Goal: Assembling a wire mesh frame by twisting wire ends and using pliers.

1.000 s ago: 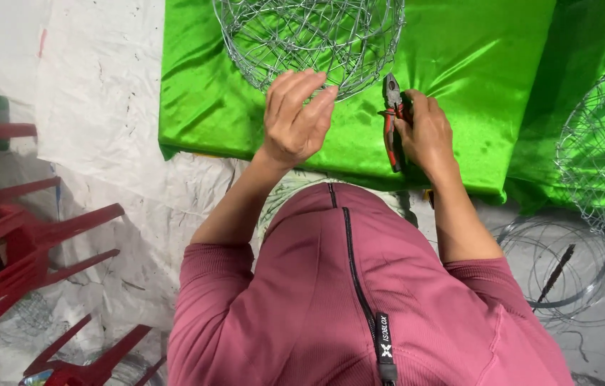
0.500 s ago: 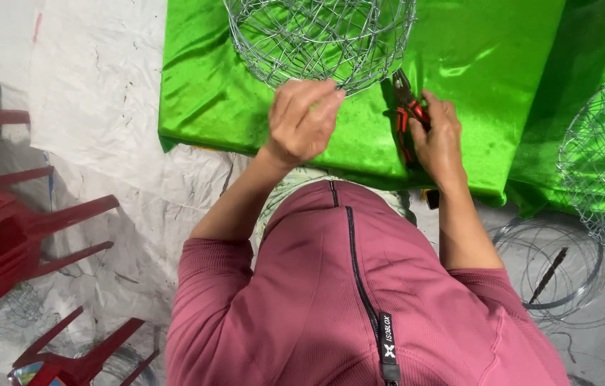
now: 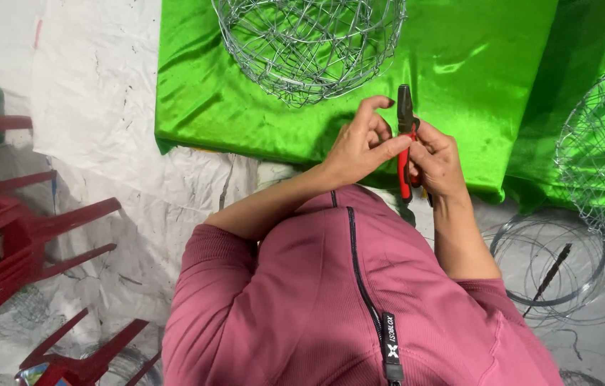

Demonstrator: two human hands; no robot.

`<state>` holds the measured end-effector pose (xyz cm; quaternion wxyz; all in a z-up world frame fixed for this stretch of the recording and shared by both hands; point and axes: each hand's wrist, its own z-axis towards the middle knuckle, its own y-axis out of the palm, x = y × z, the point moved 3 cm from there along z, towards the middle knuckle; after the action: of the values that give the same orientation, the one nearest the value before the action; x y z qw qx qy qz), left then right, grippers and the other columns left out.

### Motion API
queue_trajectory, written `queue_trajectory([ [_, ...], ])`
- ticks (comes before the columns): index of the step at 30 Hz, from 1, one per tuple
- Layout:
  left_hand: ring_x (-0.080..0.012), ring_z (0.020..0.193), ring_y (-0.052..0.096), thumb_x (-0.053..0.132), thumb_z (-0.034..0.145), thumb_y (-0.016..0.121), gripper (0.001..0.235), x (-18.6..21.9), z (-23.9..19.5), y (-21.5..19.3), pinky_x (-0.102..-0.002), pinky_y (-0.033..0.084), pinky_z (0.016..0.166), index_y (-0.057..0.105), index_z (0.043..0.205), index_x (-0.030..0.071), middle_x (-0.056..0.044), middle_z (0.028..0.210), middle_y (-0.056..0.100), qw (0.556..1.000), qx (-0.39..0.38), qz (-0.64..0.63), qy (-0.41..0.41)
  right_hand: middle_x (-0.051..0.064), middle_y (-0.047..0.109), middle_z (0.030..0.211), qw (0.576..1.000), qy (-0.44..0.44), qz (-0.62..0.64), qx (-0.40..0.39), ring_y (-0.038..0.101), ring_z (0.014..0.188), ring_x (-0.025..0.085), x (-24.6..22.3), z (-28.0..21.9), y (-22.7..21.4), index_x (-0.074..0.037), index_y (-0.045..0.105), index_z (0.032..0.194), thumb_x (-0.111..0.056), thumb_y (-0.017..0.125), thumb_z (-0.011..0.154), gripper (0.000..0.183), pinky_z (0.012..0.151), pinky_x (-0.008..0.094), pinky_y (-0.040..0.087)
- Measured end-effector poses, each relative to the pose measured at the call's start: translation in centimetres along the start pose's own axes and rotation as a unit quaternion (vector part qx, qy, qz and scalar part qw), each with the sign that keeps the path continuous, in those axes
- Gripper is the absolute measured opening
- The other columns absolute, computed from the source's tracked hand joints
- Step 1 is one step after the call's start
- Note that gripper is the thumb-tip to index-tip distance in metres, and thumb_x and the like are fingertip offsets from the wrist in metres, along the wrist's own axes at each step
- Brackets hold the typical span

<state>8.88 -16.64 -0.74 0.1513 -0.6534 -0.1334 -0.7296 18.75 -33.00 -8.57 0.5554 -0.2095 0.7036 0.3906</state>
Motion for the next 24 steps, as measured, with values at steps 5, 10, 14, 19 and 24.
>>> queue_trajectory([
  [5,-0.0156,0.064,0.077,0.013,0.102,0.064,0.016,1.2,0.5,0.4,-0.028,0.062,0.062,0.056,0.115,0.008,-0.009,0.076,0.077,0.985,-0.106,-0.136,-0.027,0.019,0.070,0.080,0.999,-0.004,-0.038,-0.015,0.063,0.052,0.015,-0.1,-0.1,1.1,0.004,0.060,0.140,-0.008,0.064,0.100,0.042,0.044,0.029,0.052],
  [10,-0.0108,0.054,0.062,0.026,0.096,0.073,0.026,-0.8,1.4,-0.3,-0.028,0.053,0.046,0.056,0.110,0.012,-0.010,0.066,0.070,0.998,-0.030,-0.043,-0.034,0.021,0.055,0.147,0.983,-0.086,-0.139,-0.088,0.050,0.133,0.026,-2.9,-0.3,2.1,0.003,0.043,0.155,0.001,0.060,0.092,0.066,0.111,0.048,0.042],
  [14,-0.0148,0.039,0.061,0.025,0.094,0.073,0.028,1.1,2.2,0.8,-0.023,0.050,0.036,0.053,0.106,0.010,-0.013,0.061,0.067,0.996,0.021,-0.052,-0.065,0.018,0.057,0.128,0.977,-0.083,-0.177,-0.084,0.057,0.113,0.027,-3.6,-0.3,2.9,0.001,0.031,0.161,0.000,0.069,0.087,0.083,0.096,0.049,0.050],
  [19,-0.0375,0.076,0.069,0.061,0.092,0.064,0.057,2.6,3.6,1.4,-0.050,0.059,0.069,0.058,0.105,0.006,-0.015,0.077,0.062,0.911,-0.020,0.352,0.216,0.017,0.072,0.102,0.968,-0.082,-0.236,0.033,0.066,0.092,0.026,0.0,1.0,0.5,0.001,0.074,0.105,0.004,0.062,0.098,0.015,0.083,0.048,0.055],
  [24,-0.0254,0.097,0.061,0.052,0.091,0.078,0.048,3.7,5.1,-1.0,-0.044,0.048,0.097,0.065,0.115,0.012,-0.007,0.102,0.064,0.686,0.111,0.646,0.317,0.019,0.067,0.117,0.994,0.045,-0.066,0.068,0.067,0.102,0.024,-1.0,0.1,0.5,0.002,0.051,0.136,0.000,0.059,0.090,0.047,0.091,0.040,0.058],
])
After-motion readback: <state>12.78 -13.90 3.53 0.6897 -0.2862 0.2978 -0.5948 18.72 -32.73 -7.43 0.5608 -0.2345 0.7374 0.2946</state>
